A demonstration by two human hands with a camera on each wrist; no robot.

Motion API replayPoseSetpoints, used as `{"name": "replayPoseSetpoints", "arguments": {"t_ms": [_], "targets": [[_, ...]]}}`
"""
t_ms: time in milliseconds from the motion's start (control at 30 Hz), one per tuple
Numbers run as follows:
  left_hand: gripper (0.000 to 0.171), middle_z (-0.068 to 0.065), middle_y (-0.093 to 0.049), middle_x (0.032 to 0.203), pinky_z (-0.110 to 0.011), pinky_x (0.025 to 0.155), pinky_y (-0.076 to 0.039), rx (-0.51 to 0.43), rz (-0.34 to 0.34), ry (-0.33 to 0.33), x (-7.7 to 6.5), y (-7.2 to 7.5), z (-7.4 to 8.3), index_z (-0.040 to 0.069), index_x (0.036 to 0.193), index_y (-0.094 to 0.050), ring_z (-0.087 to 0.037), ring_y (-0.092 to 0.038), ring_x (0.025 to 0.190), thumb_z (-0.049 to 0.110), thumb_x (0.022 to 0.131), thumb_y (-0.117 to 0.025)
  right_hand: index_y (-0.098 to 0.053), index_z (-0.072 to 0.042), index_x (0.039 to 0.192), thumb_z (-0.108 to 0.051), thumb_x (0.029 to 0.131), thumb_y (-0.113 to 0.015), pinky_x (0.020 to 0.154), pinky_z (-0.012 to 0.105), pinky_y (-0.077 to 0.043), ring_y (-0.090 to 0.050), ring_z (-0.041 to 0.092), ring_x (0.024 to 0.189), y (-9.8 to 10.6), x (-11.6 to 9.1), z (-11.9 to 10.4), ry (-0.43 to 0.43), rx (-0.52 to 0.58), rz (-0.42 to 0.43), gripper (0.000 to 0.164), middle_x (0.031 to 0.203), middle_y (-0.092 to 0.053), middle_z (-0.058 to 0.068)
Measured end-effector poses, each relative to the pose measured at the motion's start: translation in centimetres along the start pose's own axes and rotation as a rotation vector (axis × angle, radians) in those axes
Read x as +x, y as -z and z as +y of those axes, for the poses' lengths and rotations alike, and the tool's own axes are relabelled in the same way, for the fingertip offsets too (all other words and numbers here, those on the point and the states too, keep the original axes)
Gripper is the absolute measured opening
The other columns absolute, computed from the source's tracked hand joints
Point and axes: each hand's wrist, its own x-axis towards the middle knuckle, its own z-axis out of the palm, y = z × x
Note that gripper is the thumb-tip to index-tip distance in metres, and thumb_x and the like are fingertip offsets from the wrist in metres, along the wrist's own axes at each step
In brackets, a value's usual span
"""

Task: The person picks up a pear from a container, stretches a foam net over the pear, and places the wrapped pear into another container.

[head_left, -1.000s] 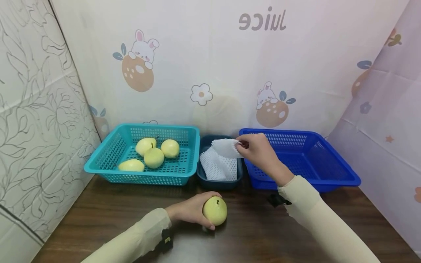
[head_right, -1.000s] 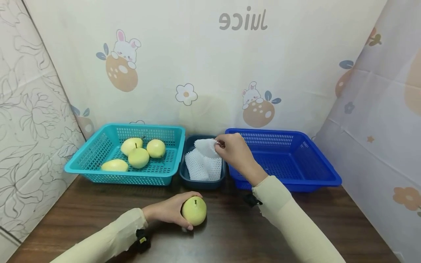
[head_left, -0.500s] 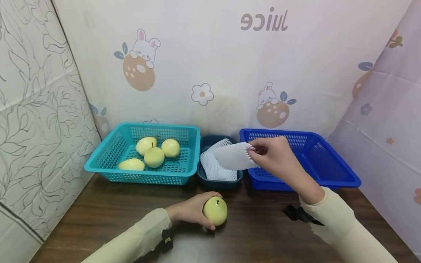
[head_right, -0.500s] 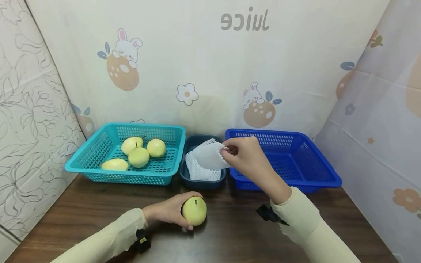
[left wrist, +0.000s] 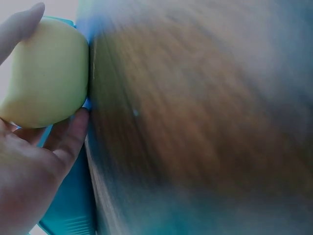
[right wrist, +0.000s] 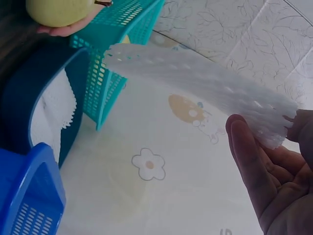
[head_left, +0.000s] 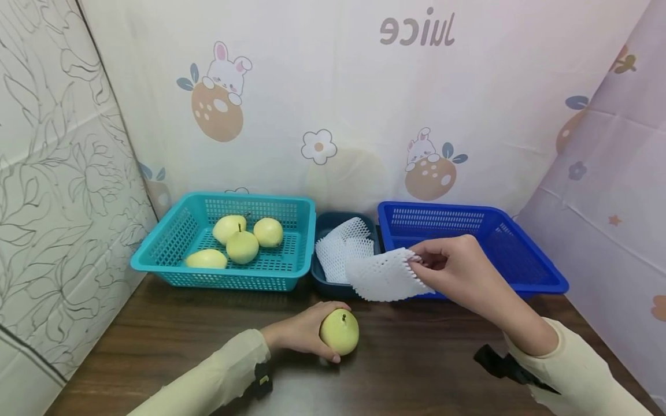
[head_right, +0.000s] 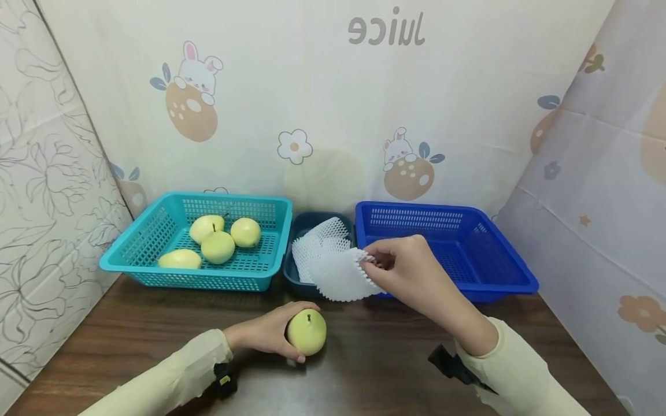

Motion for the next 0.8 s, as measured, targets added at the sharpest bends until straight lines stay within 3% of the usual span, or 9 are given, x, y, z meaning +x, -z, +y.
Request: {"name": "replayPoseSetpoints", "arguments": {"t_ms": [300,567,700,800], "targets": [[0.090,0.005,-0.046,0.127,-0.034,0.092,-0.040,0.061,-0.010,0.038,-0.1,0.0,0.3,0.017,0.142,-0.038,-0.012,-0.043,0.112,0.035,0.068,-0.085,-0.073,-0.007,0.079,0.006,0.074,-0.074,0.053,0.022,-0.051,-0.057,0.003,0.059,-0.6,-0.8,0.9,0.050,-0.003,0.026,0.014,0.072,-0.067,-0.005],[0.106,-0.004,-0.032,0.146,-0.040,0.100,-0.035,0.020,-0.044,0.086,-0.4,0.4,1.1,0.017,0.152,-0.013,-0.016,-0.037,0.124,0.042,0.073,-0.080,-0.074,-0.007,0.081,0.003,0.077,-0.074,0.054,0.022,-0.051,-0.057,0.005,0.060,-1.0,-0.7,1.4,0.025,-0.009,-0.005,0.011,0.074,-0.068,-0.003],[0.092,-0.006,-0.024,0.153,-0.043,0.107,-0.028,-0.042,-0.014,0.111,-0.5,1.1,2.1,0.014,0.153,-0.011,-0.019,-0.028,0.135,0.050,0.086,-0.063,-0.074,-0.007,0.082,0.002,0.078,-0.073,0.054,0.022,-0.051,-0.057,0.005,0.060,-1.2,-0.3,1.6,0.023,-0.012,-0.005,0.010,0.074,-0.068,-0.003],[0.075,-0.009,-0.021,0.154,-0.045,0.109,-0.025,-0.099,0.055,0.093,-0.4,1.8,2.9,0.008,0.152,-0.013,-0.023,-0.026,0.138,0.046,0.097,-0.047,-0.074,-0.005,0.083,0.003,0.078,-0.073,0.054,0.023,-0.052,-0.059,0.006,0.060,-1.3,0.0,1.7,0.020,-0.001,0.005,0.009,0.076,-0.069,0.001]]}}
